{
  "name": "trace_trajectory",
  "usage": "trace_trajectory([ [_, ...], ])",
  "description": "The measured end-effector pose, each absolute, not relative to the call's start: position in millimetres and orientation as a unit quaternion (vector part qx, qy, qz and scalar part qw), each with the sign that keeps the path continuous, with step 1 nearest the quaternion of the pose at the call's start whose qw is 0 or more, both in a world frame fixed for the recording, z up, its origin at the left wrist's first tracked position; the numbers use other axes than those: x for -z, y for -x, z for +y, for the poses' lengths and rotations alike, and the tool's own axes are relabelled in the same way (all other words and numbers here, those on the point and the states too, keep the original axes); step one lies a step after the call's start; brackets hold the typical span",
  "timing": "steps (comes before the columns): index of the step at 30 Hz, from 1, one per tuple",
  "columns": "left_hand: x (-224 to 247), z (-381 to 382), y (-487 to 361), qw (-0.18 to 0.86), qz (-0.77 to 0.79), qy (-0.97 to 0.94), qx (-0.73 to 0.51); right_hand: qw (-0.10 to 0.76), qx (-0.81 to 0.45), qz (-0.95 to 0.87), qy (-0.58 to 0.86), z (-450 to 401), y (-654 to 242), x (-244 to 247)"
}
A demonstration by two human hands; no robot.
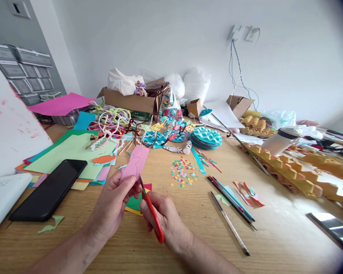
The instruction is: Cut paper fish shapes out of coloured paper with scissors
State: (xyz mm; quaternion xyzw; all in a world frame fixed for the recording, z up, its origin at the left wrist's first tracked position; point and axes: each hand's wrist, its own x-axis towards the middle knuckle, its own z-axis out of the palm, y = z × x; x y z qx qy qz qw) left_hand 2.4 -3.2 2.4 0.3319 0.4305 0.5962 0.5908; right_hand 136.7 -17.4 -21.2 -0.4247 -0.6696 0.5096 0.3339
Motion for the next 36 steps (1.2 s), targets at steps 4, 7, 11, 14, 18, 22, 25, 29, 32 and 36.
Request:
trace_trajectory([
  [4,-2.2,-3.6,-2.7,0.592,0.43,-0.325,-0.599,0.329,-0.507,-0.675,0.424,-18.3,-137.3,20.9],
  [7,-0.8,-4.2,-2.8,0.597,0.428,-0.315,-0.601,0.329,-0.506,-0.673,0.427,-17.9,-137.2,22.6],
  [11,0.3,-4.6,-3.1,0.601,0.426,-0.307,-0.603,0.333,-0.505,-0.674,0.425,-17.0,-137.0,24.6],
  [14,-0.7,-4.5,-3.8,0.599,0.428,-0.307,-0.603,0.339,-0.504,-0.672,0.424,-16.6,-136.6,25.1],
  [18,-2.5,-4.6,-4.9,0.596,0.43,-0.306,-0.604,0.343,-0.502,-0.674,0.42,-16.2,-136.3,25.0],
  [22,-2.1,-4.7,-5.2,0.597,0.43,-0.308,-0.603,0.343,-0.497,-0.674,0.425,-15.2,-136.6,25.8],
  [25,-1.2,-4.2,-5.0,0.597,0.43,-0.309,-0.603,0.34,-0.496,-0.674,0.429,-14.3,-136.3,26.6],
  [29,-1.5,-3.9,-5.1,0.597,0.431,-0.308,-0.602,0.338,-0.493,-0.674,0.433,-14.4,-135.4,25.4],
  [32,-2.3,-4.4,-5.3,0.597,0.432,-0.31,-0.601,0.339,-0.493,-0.673,0.434,-15.9,-135.4,24.0],
  [36,-2.3,-5.1,-4.6,0.594,0.43,-0.316,-0.601,0.339,-0.498,-0.672,0.432,-17.7,-136.5,23.9],
])
